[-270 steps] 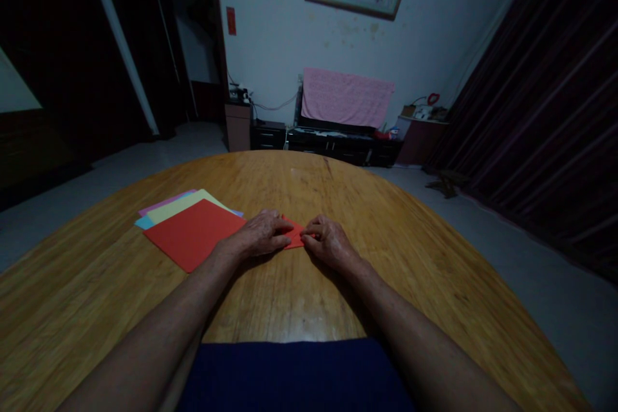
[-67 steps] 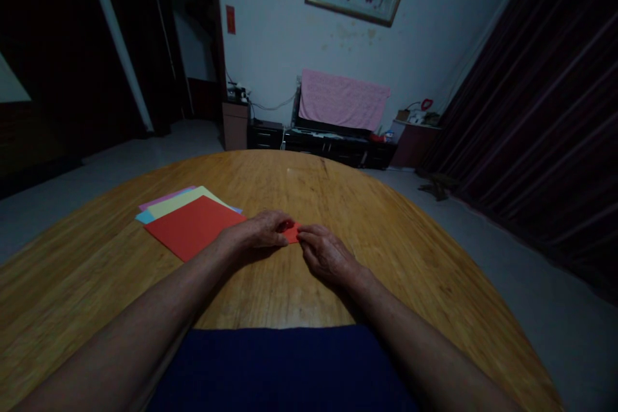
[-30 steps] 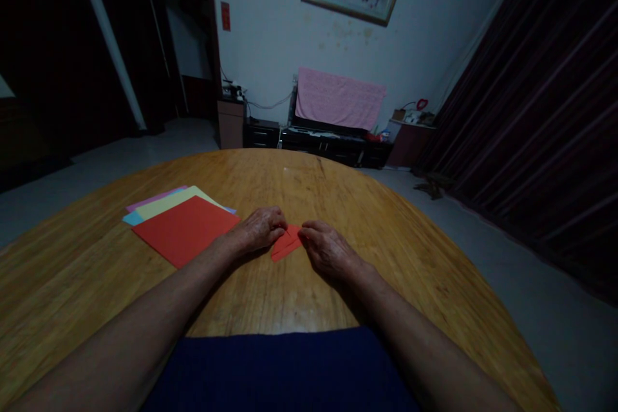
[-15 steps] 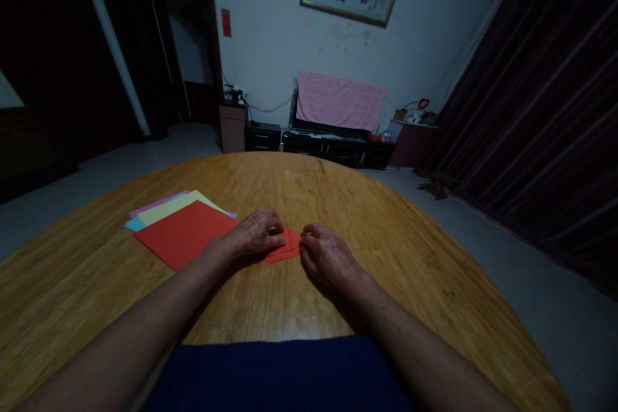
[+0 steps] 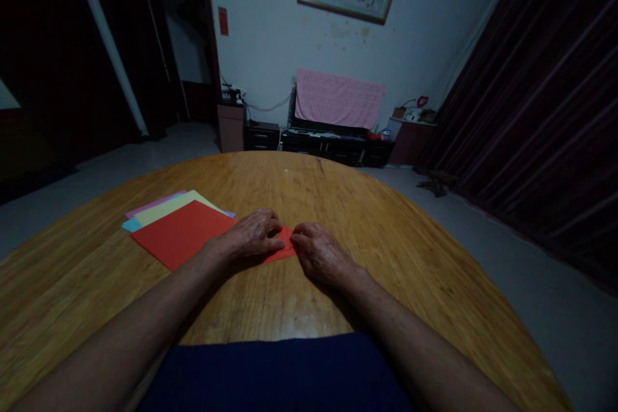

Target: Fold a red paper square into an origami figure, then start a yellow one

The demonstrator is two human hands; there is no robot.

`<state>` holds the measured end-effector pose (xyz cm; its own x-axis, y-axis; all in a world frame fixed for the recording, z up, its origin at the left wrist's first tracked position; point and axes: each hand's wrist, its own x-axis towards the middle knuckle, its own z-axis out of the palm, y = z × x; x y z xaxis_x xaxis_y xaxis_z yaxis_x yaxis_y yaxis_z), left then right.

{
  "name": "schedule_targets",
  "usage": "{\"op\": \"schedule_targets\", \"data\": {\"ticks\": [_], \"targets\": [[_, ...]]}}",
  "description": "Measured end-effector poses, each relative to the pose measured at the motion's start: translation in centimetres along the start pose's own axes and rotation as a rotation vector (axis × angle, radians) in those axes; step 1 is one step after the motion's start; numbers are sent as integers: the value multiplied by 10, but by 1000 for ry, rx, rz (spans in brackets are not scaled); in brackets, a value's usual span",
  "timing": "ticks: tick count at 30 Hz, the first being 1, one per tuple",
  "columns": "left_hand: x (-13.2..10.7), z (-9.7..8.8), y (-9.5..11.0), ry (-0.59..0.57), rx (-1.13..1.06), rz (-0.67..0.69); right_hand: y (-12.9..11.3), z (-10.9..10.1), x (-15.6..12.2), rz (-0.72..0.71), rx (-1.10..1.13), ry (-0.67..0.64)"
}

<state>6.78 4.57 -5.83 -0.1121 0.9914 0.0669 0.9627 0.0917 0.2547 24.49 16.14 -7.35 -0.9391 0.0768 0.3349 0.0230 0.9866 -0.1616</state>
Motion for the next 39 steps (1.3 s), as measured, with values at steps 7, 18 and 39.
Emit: {"op": "schedule_targets", "data": {"ticks": [7,18,39], "targets": [[-2,-1,3,-1,0,-15,2,2,-1,-2,40,-5],[-1,3,-3,9,-46,-16,3,4,0,-17,46,12],[-1,6,-7,30,-86,-35,4,6,-3,-27,61,27]]}}
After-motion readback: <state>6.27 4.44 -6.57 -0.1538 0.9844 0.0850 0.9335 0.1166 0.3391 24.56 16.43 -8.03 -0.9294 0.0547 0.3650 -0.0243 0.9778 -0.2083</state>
